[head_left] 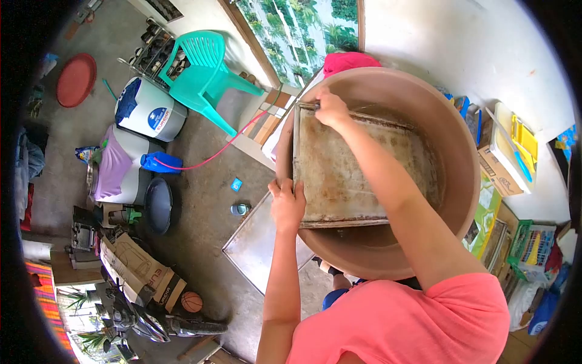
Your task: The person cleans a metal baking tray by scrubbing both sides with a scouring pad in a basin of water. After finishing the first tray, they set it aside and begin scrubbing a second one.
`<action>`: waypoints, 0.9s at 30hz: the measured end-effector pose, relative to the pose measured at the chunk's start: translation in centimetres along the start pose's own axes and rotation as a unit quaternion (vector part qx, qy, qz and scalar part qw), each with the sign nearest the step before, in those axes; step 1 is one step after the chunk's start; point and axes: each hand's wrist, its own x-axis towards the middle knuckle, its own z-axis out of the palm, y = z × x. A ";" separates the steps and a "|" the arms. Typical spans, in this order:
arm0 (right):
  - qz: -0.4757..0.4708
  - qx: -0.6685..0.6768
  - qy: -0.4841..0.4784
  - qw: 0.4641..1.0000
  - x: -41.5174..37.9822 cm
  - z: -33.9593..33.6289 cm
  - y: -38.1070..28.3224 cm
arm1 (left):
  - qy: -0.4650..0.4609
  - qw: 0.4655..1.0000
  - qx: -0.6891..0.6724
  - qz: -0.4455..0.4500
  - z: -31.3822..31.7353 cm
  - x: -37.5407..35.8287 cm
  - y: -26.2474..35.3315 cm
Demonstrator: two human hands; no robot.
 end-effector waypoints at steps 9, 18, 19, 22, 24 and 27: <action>-0.027 0.039 0.028 0.998 0.1 0.3 4.6 | 0.007 1.000 0.003 0.016 0.7 0.0 -0.9; -0.057 0.034 0.016 0.998 -0.2 2.4 -5.0 | 0.001 1.000 0.003 0.010 0.4 0.3 -0.6; -0.057 0.059 0.022 0.996 -0.5 2.6 -5.5 | 0.008 1.000 -0.004 0.018 0.5 0.3 -0.6; -0.045 0.069 0.070 0.994 -1.1 2.1 -2.4 | 0.008 1.000 -0.004 -0.006 0.3 0.0 -0.3; -0.025 0.064 0.128 0.989 -1.5 1.5 3.8 | 0.007 1.000 -0.010 -0.002 0.4 0.1 -0.5; 0.068 0.041 0.120 0.990 -2.4 -1.2 13.4 | 0.016 1.000 -0.019 0.007 0.7 0.2 -0.9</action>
